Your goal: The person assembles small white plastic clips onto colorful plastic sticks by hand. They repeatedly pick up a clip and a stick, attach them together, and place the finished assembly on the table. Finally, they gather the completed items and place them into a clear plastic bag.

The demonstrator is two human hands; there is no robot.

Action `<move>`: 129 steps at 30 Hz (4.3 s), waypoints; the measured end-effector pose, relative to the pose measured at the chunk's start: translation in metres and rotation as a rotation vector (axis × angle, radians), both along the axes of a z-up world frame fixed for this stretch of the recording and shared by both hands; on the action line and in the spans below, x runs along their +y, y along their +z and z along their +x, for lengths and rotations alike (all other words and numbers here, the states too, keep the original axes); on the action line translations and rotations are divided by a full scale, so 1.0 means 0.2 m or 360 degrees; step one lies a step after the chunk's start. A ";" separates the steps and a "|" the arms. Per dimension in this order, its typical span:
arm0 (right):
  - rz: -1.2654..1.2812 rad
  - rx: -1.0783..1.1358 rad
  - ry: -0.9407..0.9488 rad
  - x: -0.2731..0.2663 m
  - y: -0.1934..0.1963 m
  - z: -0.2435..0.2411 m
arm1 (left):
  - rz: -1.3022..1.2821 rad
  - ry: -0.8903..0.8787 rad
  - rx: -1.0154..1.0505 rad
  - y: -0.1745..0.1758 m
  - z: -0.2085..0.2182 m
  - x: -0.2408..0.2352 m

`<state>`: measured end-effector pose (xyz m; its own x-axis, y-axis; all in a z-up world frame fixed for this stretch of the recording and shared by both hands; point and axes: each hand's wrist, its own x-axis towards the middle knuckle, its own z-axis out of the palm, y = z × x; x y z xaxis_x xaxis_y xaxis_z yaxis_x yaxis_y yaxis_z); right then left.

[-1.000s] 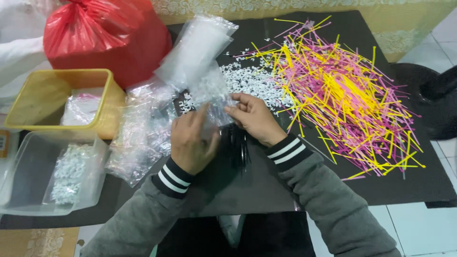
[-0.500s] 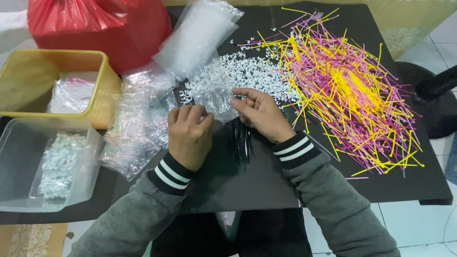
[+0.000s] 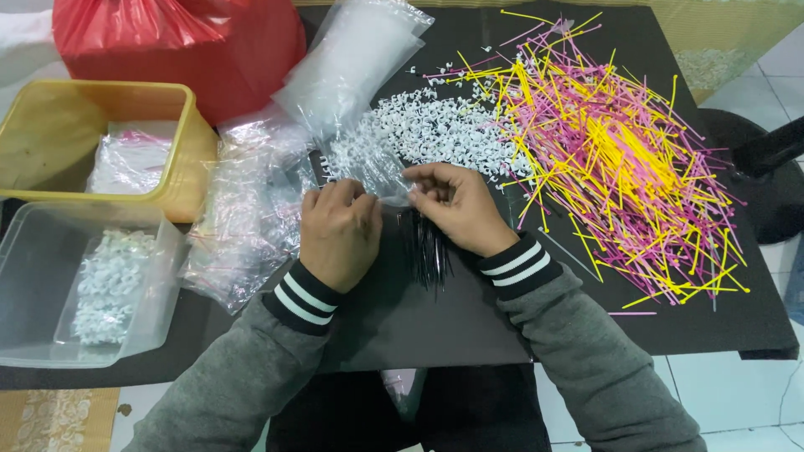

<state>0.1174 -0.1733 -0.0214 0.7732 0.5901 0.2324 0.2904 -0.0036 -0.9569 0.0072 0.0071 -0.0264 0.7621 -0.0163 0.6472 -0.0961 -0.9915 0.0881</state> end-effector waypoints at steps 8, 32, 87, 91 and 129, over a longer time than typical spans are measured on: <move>0.0140 0.0080 -0.0009 0.02 -0.04 -0.01 | -0.0060 0.0007 0.0036 -0.04 0.00 0.02; -0.1278 -0.0522 -0.0423 -0.08 0.34 -0.32 | 0.0001 0.0107 -0.0033 -0.16 0.12 0.09; -0.1403 -0.0755 -0.0499 0.01 0.20 -0.48 | -0.0462 -0.0276 0.0422 -0.07 0.12 0.08; -0.1466 -0.0773 -0.0513 0.02 0.18 -0.44 | -0.0464 -0.0307 0.0328 -0.02 0.10 0.06; -0.1308 -0.0593 -0.0280 0.14 0.36 -0.42 | -0.1105 -0.0766 0.0116 0.12 0.13 0.22</move>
